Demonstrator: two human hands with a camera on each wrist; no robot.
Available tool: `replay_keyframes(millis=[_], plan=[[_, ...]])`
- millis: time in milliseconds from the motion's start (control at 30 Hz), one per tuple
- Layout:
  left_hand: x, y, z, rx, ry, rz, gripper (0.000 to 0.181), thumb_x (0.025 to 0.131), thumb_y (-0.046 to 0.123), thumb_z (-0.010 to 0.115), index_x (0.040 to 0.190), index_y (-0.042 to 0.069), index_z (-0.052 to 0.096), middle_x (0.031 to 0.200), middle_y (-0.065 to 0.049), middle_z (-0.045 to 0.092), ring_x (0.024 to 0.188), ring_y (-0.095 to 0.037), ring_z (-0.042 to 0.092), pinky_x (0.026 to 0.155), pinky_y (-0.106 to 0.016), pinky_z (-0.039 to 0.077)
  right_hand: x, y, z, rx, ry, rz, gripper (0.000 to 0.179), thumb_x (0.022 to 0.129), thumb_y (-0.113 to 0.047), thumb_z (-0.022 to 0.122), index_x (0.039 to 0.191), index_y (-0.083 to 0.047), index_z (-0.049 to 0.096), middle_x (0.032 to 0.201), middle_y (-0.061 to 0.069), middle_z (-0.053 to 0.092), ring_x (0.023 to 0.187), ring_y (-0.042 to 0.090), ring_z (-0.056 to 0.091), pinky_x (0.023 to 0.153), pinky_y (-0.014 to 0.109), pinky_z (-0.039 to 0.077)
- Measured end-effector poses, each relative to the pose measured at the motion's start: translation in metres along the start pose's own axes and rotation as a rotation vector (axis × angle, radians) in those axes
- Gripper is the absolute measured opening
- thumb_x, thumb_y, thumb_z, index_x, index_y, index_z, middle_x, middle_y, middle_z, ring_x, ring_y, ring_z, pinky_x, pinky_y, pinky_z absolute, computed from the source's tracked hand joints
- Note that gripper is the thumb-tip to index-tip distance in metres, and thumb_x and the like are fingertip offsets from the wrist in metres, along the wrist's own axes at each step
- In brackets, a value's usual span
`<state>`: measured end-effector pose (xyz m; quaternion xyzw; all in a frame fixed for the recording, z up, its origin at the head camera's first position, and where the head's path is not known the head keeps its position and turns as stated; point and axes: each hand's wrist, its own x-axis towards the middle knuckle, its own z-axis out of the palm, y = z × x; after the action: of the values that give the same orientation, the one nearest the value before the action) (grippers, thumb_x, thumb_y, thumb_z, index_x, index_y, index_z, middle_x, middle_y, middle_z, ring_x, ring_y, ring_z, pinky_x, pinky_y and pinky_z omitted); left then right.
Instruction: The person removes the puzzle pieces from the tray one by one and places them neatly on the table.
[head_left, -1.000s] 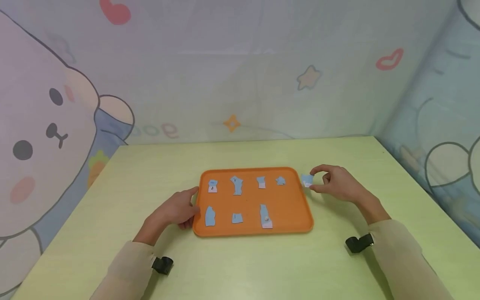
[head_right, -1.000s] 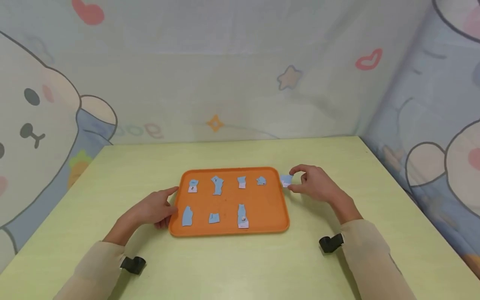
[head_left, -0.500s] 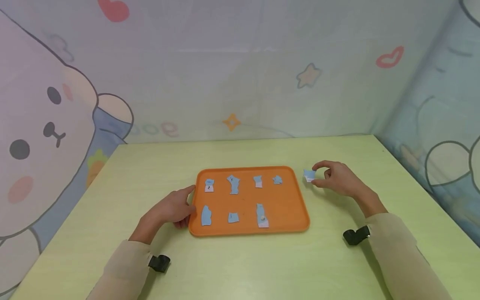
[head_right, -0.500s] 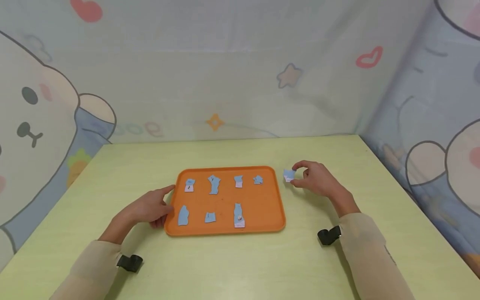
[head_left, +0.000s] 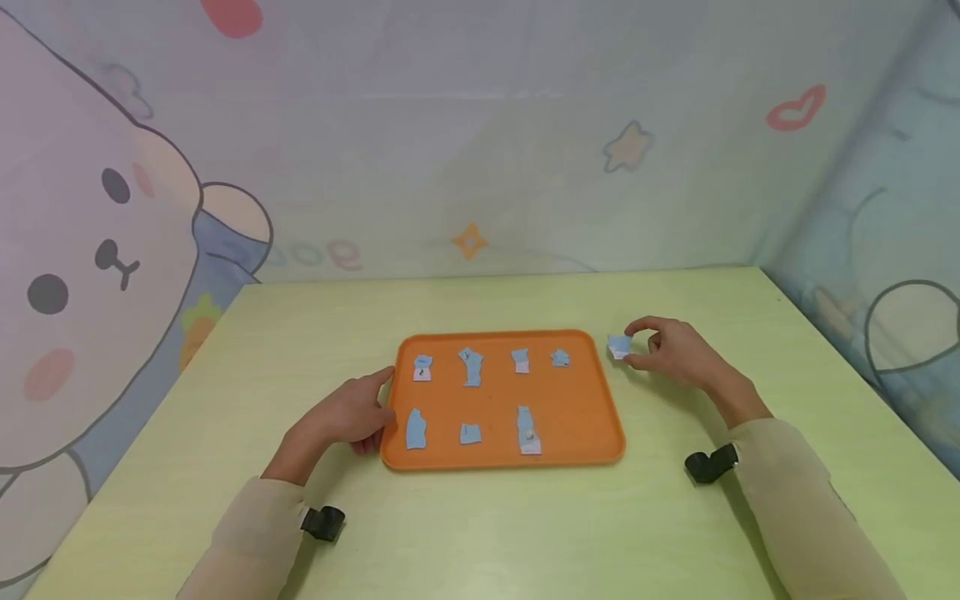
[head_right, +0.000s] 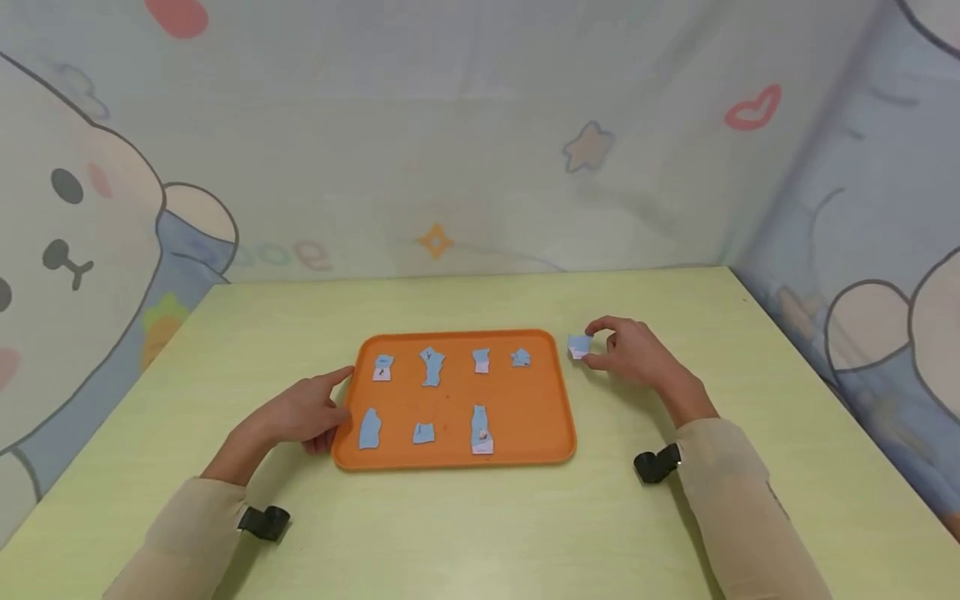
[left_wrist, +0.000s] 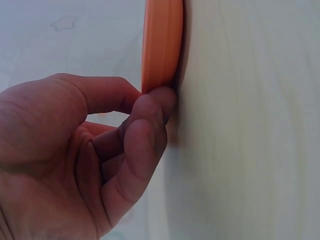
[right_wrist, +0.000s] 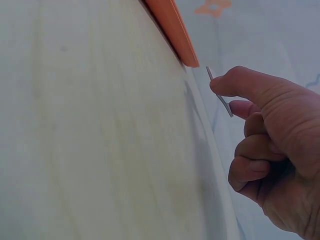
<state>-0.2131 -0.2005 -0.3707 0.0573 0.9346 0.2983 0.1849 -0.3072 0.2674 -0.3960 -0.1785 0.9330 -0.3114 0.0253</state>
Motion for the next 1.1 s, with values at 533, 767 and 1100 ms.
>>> replay_keyframes(millis=[533, 767, 1100], plan=[[-0.0053, 0.0009, 0.0052, -0.049, -0.016, -0.018, 0.074, 0.084, 0.006, 0.049, 0.152, 0.012, 0.02, 0.057, -0.008, 0.06, 0.045, -0.019, 0.052, 0.047, -0.032, 0.048, 0.0039, 0.0017, 0.0042, -0.023, -0.06, 0.035, 0.038, 0.084, -0.029, 0.07, 0.116, -0.012, 0.06, 0.059, -0.002, 0.039, 0.055, 0.013, 0.036, 0.054, 0.03, 0.03], [-0.0049, 0.002, 0.0067, -0.04, -0.008, -0.014, 0.074, 0.085, 0.007, 0.049, 0.153, 0.011, 0.019, 0.057, -0.008, 0.06, 0.045, -0.019, 0.052, 0.047, -0.032, 0.048, 0.0052, 0.0059, 0.0062, -0.036, -0.075, 0.054, 0.037, 0.084, -0.03, 0.071, 0.115, -0.013, 0.061, 0.063, 0.0, 0.044, 0.062, 0.017, 0.042, 0.058, 0.031, 0.034], [-0.006, 0.0035, 0.0078, -0.007, -0.002, -0.001, 0.071, 0.088, 0.009, 0.048, 0.152, 0.009, 0.02, 0.057, -0.007, 0.06, 0.047, -0.018, 0.054, 0.048, -0.032, 0.049, 0.0052, 0.0093, 0.0072, -0.024, -0.096, 0.069, 0.037, 0.084, -0.028, 0.07, 0.115, -0.011, 0.06, 0.063, 0.0, 0.042, 0.061, 0.017, 0.041, 0.057, 0.03, 0.033]])
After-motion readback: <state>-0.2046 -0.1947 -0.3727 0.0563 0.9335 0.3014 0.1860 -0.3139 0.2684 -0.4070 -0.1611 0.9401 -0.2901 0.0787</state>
